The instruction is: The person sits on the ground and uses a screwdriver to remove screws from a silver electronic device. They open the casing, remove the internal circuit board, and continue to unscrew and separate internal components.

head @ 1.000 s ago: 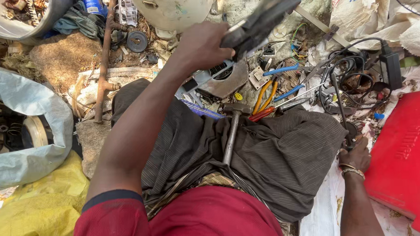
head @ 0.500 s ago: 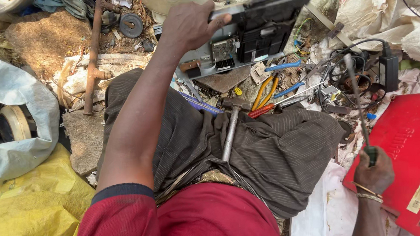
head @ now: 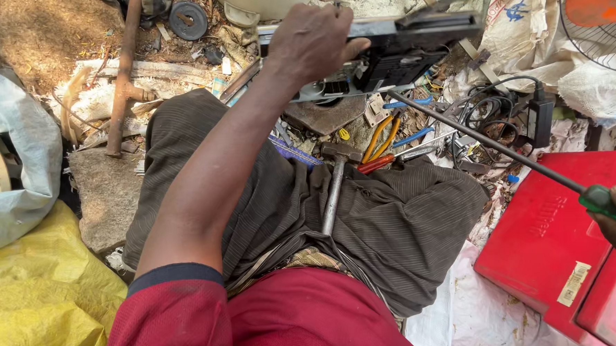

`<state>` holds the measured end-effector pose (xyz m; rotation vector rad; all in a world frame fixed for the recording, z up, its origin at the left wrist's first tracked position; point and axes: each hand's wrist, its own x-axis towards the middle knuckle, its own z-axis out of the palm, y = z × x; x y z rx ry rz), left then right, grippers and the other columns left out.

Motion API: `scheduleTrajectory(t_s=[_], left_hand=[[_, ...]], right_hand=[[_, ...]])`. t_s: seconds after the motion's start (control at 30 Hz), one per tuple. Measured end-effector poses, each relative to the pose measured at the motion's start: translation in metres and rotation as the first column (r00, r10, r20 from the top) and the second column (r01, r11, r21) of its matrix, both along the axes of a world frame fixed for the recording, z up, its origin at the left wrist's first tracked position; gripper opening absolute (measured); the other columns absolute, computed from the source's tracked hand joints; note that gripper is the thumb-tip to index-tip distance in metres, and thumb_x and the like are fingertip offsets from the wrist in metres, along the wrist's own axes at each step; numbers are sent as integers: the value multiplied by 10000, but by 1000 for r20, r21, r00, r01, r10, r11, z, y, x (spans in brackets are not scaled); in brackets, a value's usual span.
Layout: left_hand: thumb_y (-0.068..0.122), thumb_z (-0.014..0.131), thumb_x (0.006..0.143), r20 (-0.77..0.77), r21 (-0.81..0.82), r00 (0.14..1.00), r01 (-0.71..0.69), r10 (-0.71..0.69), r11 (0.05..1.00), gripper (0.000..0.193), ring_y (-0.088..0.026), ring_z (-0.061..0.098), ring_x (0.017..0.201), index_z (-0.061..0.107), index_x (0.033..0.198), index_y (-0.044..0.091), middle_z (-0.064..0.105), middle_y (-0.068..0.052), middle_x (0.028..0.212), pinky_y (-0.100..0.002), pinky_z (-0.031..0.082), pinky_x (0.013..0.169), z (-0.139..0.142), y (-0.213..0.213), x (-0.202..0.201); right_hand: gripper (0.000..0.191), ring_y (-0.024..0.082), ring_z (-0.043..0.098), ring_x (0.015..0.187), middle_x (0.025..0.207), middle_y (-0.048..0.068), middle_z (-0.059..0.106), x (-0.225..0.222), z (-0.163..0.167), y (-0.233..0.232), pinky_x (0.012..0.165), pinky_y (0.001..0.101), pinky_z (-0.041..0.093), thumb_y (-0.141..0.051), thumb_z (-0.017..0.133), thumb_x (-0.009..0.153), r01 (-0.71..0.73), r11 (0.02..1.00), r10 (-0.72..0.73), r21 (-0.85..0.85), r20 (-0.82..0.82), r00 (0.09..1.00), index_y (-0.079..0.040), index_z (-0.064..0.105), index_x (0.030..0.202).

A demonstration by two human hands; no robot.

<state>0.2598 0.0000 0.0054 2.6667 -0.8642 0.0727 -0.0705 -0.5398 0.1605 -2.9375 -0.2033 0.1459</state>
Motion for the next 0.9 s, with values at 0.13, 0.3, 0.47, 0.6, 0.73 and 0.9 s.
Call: scheduleTrajectory(t_s=[0.13,0.3,0.47,0.6,0.73,0.9], left_hand=[[657,448,1047,326,-74,945,9,16,997,617,-207,611,538,629,862,97,632,-75,641,-392,499,530,-2,-1,-10],[629,405,1079,190,-117,981,-17,39,993,615,-197,617,565,649,921,87,645,-79,690,-391,491,540,-9,-3,-23],[645,358,1054,311,-181,945,-44,100,983,630,-185,635,616,676,966,108,655,-67,708,-391,494,575,-13,-5,-33],[662,370,1062,298,-175,951,-26,78,984,646,-191,643,649,674,982,98,656,-66,734,-388,502,601,-15,-3,-34],[694,405,1032,307,-205,948,-17,80,979,671,-188,645,652,672,992,79,657,-70,742,-377,502,582,-20,-3,-34],[698,425,1022,363,-221,924,-39,119,974,652,-165,623,614,670,926,102,627,-36,688,-350,489,544,-28,-6,-21]], right_hand=[[413,216,701,734,925,170,708,68,19,58,609,324,553,-54,702,961,-147,983,148,-108,-2,989,73,586,1337],[214,222,696,641,803,142,623,96,30,123,491,361,591,-142,609,1086,448,832,-345,328,-325,880,23,532,1198],[309,264,707,588,733,211,667,214,9,113,514,390,604,-211,691,1056,64,997,-76,-48,-337,939,62,648,1194],[400,245,712,600,779,200,708,289,16,174,577,379,624,-337,657,1052,-82,977,15,-196,-324,946,33,675,1202],[459,227,733,608,763,140,761,295,36,293,611,377,615,-461,603,1022,-307,758,-12,-576,-483,876,-103,692,1295],[449,218,761,584,726,61,788,249,70,362,623,357,603,-501,510,1033,-316,691,-85,-650,-507,858,-298,680,1396]])
